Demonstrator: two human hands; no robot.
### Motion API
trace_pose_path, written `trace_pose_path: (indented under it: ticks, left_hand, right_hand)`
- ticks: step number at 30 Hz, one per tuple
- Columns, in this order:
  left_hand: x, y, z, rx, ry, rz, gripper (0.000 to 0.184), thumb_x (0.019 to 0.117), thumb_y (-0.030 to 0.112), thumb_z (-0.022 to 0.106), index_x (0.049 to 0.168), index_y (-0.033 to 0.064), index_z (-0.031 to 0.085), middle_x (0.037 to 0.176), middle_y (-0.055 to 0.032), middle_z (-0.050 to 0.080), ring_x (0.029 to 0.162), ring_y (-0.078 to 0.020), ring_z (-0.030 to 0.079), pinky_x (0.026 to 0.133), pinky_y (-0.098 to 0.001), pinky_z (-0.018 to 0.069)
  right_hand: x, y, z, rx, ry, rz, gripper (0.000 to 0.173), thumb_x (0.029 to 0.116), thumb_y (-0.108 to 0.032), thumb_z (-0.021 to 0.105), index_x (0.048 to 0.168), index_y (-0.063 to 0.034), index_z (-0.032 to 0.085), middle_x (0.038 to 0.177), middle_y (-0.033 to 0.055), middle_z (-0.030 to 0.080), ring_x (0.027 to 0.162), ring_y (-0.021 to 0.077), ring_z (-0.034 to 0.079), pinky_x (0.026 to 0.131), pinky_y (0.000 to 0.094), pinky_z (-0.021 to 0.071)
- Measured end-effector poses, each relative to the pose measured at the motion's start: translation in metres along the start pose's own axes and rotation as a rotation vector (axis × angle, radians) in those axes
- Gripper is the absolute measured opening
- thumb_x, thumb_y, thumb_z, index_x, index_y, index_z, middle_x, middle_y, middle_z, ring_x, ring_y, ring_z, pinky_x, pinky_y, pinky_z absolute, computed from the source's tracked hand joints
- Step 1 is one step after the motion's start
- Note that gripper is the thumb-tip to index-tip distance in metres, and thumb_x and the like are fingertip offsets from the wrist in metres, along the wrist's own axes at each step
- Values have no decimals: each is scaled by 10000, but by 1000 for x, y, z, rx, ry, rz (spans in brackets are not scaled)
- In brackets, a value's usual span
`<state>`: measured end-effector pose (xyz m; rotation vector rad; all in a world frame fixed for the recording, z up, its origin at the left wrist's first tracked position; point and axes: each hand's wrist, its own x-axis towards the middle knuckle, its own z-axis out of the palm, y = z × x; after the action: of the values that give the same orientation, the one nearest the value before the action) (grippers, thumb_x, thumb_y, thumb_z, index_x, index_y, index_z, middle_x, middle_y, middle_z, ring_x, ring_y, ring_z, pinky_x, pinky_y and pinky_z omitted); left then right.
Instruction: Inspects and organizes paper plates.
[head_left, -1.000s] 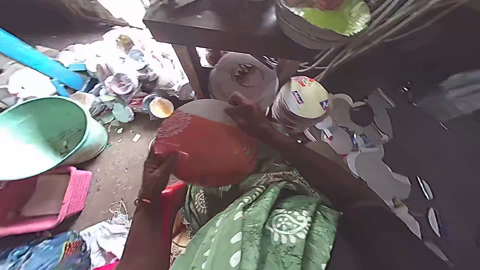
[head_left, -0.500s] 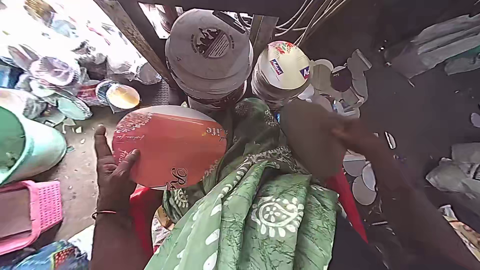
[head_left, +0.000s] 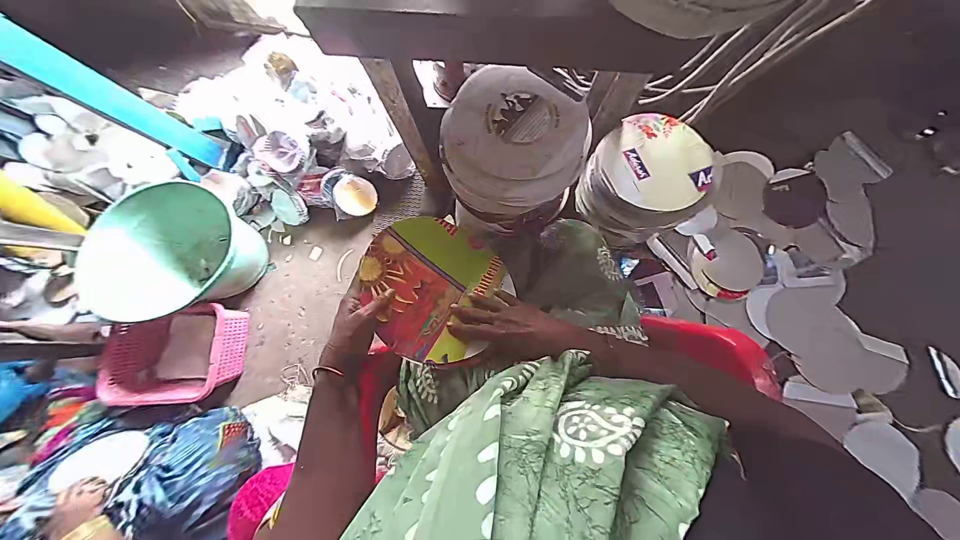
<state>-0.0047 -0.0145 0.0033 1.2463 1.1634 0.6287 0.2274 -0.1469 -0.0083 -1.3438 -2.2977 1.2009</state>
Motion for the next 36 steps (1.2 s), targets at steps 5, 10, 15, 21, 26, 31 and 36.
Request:
trace_pose_path:
  ticks: [5, 10, 15, 21, 26, 31, 36]
  left_hand:
    - [5, 1, -2, 3, -16, 38, 872, 855, -31, 560, 1607, 117, 144, 1394, -51, 528, 987, 21, 643, 789, -156, 554]
    - [16, 2, -6, 57, -25, 24, 821, 822, -54, 562, 1565, 76, 240, 1373, -51, 533, 996, 23, 636, 783, -154, 550]
    - [16, -6, -10, 72, 62, -84, 786, 870, -9, 569, 1575, 169, 271, 1326, -83, 553, 947, -48, 624, 792, -236, 542]
    - [20, -4, -14, 14, -6, -53, 792, 889, -65, 549, 1582, 191, 263, 1328, -64, 579, 931, -62, 635, 779, -245, 547]
    - [20, -3, -12, 63, 6, -50, 836, 881, -13, 563, 1603, 171, 185, 1302, -55, 581, 936, -15, 638, 791, -213, 551]
    - [23, -7, -14, 33, 43, -11, 832, 858, -3, 570, 1590, 165, 213, 1261, 5, 591, 890, 27, 640, 743, -159, 550]
    - [22, -11, -17, 62, 39, -23, 799, 852, -2, 573, 1569, 166, 261, 1238, 15, 594, 873, 42, 636, 725, -141, 541]
  right_hand:
    - [-54, 63, -84, 52, 224, 256, 433, 927, -126, 718, 1340, -23, 642, 1420, 218, 584, 1349, 381, 526, 1129, 546, 399]
    - [-130, 195, -146, -273, 522, 894, 742, 937, -174, 717, 1545, 53, 360, 1551, 352, 368, 1406, 545, 398, 1088, 695, 358]
    - [-171, 270, -112, -231, 441, 949, 792, 887, -100, 769, 1536, 66, 347, 1546, 387, 330, 1355, 609, 409, 1008, 774, 373]
    - [-183, 250, -99, -316, 447, 914, 335, 1023, -34, 510, 1325, 99, 568, 1213, 412, 609, 1112, 627, 592, 899, 784, 416]
    - [-196, 215, -137, -436, 819, 915, 513, 972, -6, 591, 1472, 23, 480, 1327, 400, 559, 1164, 631, 564, 919, 779, 416]
    - [-191, 250, -128, -340, 583, 1017, 426, 991, -102, 621, 1398, 14, 583, 1474, 322, 494, 1265, 553, 540, 992, 725, 420]
    - [-179, 256, -100, -298, 413, 1039, 334, 996, -80, 582, 1299, 49, 644, 1391, 310, 576, 1185, 534, 608, 966, 701, 449]
